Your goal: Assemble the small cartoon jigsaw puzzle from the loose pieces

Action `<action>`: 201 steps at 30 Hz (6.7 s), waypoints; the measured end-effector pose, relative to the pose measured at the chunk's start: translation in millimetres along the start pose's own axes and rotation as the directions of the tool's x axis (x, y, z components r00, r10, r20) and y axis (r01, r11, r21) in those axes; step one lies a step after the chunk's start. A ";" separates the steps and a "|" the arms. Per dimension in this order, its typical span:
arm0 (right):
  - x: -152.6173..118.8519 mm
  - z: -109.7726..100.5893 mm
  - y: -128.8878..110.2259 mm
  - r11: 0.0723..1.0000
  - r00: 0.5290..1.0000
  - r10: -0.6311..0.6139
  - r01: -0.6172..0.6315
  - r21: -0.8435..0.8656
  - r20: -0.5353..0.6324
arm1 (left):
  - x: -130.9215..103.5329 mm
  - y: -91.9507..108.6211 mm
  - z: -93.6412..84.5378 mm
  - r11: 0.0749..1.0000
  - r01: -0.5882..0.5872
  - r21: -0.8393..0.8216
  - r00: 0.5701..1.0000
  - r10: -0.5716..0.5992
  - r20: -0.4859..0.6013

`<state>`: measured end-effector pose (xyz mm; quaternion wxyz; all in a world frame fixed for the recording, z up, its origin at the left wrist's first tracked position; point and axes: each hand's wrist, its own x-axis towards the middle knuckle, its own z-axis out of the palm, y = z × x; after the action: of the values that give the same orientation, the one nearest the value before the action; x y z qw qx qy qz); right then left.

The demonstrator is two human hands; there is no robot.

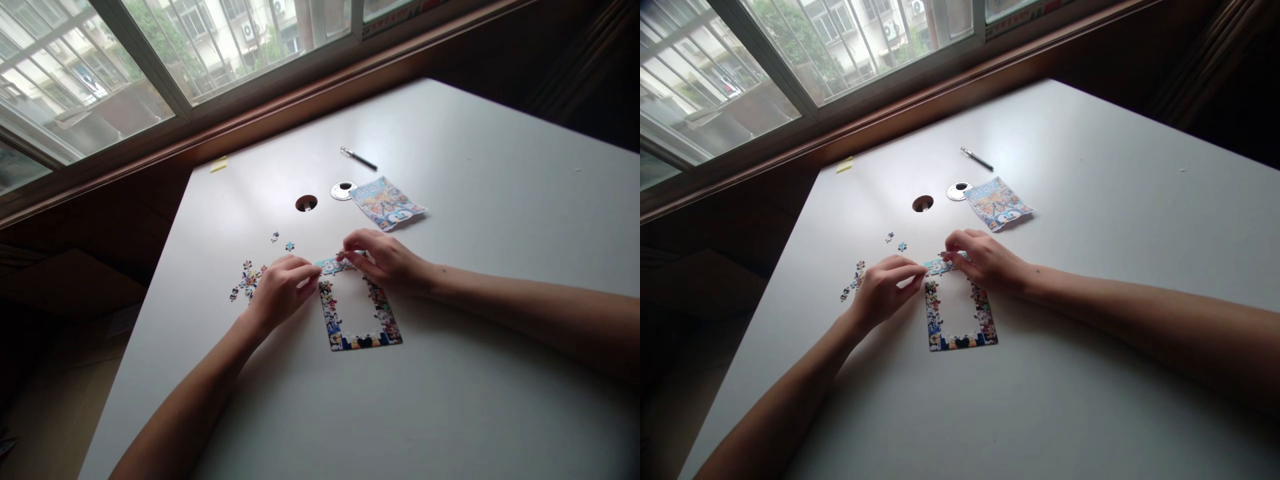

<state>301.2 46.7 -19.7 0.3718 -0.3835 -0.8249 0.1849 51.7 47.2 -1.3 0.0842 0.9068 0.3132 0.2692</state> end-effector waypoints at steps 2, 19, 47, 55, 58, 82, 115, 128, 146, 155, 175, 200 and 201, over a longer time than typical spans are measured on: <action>-0.1 0.7 0.1 0.999 0.999 -0.043 0.044 -0.015 0.032 | -1.1 -1.8 -0.5 0.995 -0.075 0.067 0.996 0.072 0.048; 0.7 -0.4 -3.0 0.998 0.986 -0.052 0.058 -0.038 0.157 | 2.3 9.4 -11.4 0.912 -0.245 0.329 0.951 0.160 0.264; -0.9 0.1 -0.8 0.998 0.985 -0.054 0.059 -0.023 0.164 | 2.0 13.4 -9.7 0.979 -0.024 0.202 0.962 -0.032 0.272; -0.5 -0.6 -2.1 0.998 0.985 -0.058 0.062 -0.023 0.161 | 0.9 11.2 -3.2 0.996 0.026 0.089 0.987 -0.040 0.158; -0.3 -1.3 -3.3 0.998 0.985 -0.048 0.053 -0.027 0.166 | -0.1 9.6 0.8 0.997 0.043 0.070 0.987 -0.053 0.151; -0.8 -1.0 -2.3 0.998 0.982 -0.053 0.059 -0.030 0.179 | 2.9 26.2 3.0 0.941 0.336 0.046 0.937 -0.338 0.082; 0.1 0.6 -1.6 0.998 0.985 -0.059 0.063 -0.026 0.160 | -3.0 51.6 -7.6 0.871 0.072 0.486 0.954 -0.203 0.221; 0.2 -1.0 -2.7 0.997 0.982 -0.061 0.067 -0.030 0.179 | -1.1 34.8 -11.3 0.970 0.095 0.223 0.938 -0.162 0.306; 2.0 -1.3 -4.0 0.990 0.990 -0.139 0.138 0.032 0.003 | 0.0 28.9 -19.1 0.985 0.041 0.171 0.910 -0.107 0.400; 1.5 -1.9 -5.1 0.992 0.993 -0.121 0.121 0.033 -0.012 | -1.3 29.8 -20.9 0.993 0.042 0.114 0.889 -0.089 0.449; 1.4 -1.7 -3.6 0.994 0.994 -0.108 0.108 0.014 -0.001 | -5.2 31.7 -18.4 0.991 0.017 0.135 0.850 -0.085 0.520; 0.7 1.1 -4.5 0.930 0.935 -0.355 0.351 0.114 0.018 | -4.0 26.9 -7.8 0.967 -0.249 0.056 0.964 0.242 0.110; 0.5 1.3 -4.0 0.922 0.927 -0.375 0.371 0.114 0.019 | -4.3 26.9 -7.1 0.967 -0.249 0.056 0.963 0.242 0.116</action>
<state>298.1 44.6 -18.0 0.4038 -0.1951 -0.8788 0.1629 59.0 23.2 11.4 0.0352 0.9543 0.2026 0.2170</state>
